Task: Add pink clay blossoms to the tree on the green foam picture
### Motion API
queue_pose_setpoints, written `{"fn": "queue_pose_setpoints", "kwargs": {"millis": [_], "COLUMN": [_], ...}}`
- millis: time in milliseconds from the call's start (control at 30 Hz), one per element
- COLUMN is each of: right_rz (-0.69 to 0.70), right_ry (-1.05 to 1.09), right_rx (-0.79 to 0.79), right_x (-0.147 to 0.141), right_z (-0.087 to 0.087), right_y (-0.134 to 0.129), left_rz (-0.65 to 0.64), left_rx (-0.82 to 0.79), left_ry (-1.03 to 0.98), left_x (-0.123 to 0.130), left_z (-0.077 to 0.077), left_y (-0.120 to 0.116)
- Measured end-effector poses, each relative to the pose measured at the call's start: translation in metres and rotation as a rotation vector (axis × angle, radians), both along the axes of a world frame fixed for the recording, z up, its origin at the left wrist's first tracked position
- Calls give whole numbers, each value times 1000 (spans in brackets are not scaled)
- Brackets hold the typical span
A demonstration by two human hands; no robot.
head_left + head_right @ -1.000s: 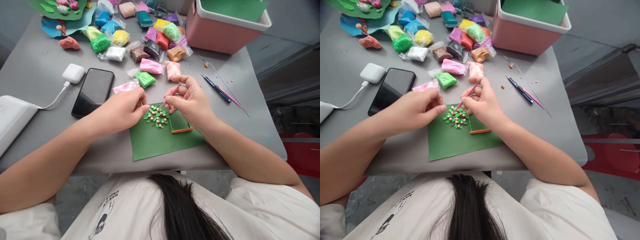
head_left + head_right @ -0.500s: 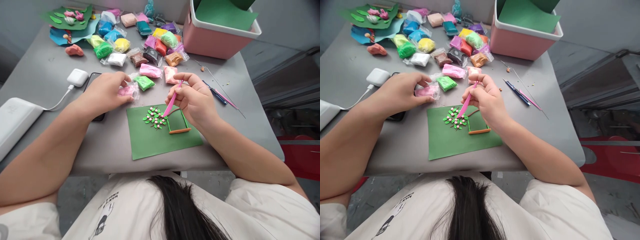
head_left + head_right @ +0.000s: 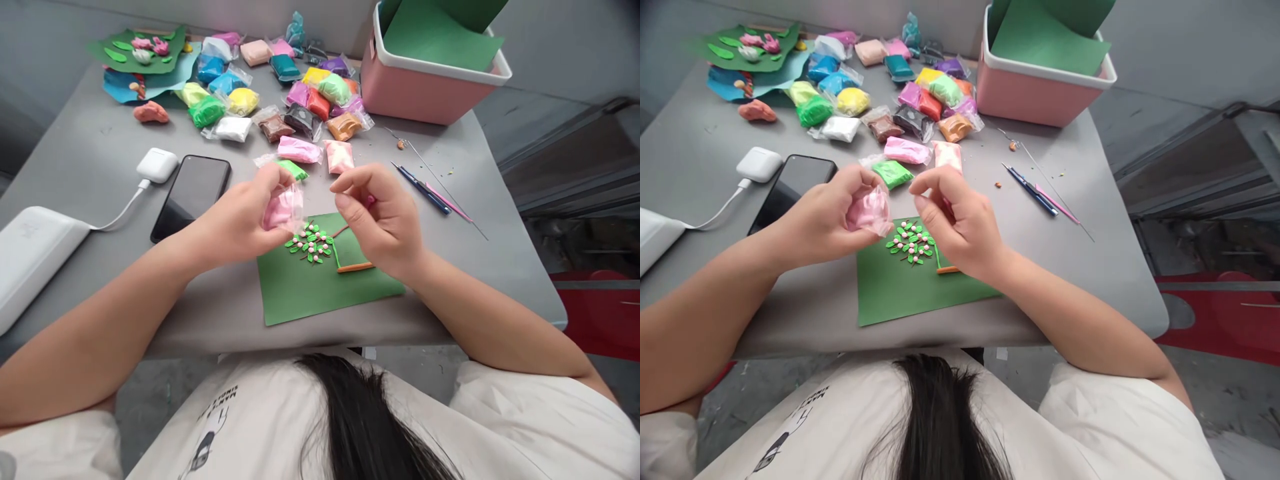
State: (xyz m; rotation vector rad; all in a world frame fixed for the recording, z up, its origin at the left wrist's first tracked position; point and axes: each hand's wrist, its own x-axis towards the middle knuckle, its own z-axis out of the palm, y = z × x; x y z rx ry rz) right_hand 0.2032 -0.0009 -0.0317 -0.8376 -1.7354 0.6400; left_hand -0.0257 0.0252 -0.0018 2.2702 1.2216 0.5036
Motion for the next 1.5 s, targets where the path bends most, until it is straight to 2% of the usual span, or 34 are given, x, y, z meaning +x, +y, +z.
{"fn": "queue_pose_setpoints", "kwargs": {"millis": [133,300,533,733,967,1167,1333,1500], "right_rz": [43,15,-107,-70,-72,-30,-25,-31], "right_ry": [-97,-188,-243,-240,-173,-231,-276,-297], "right_rx": [171,301,303,297,300,280,276,296], "right_x": [-1,-3,-8,-10,-9,-8,-8,-8], "right_z": [6,3,-6,-7,-9,-4,4,3], "right_y": [-4,-4,-12,-11,-11,-11,-12,-12], "left_rz": [-36,-24,-21,-42,-77,-113,-66,-16], "left_rx": [-60,-18,92,254,372,401,392,386], "left_ry": [-37,-1,191,301,289,248,208,200], "left_x": [2,4,8,10,9,8,8,9], "left_z": [0,-3,-6,-13,-19,-21,-21,-20], "left_y": [-1,-8,-17,-23,-25,-26,-26,-26]}}
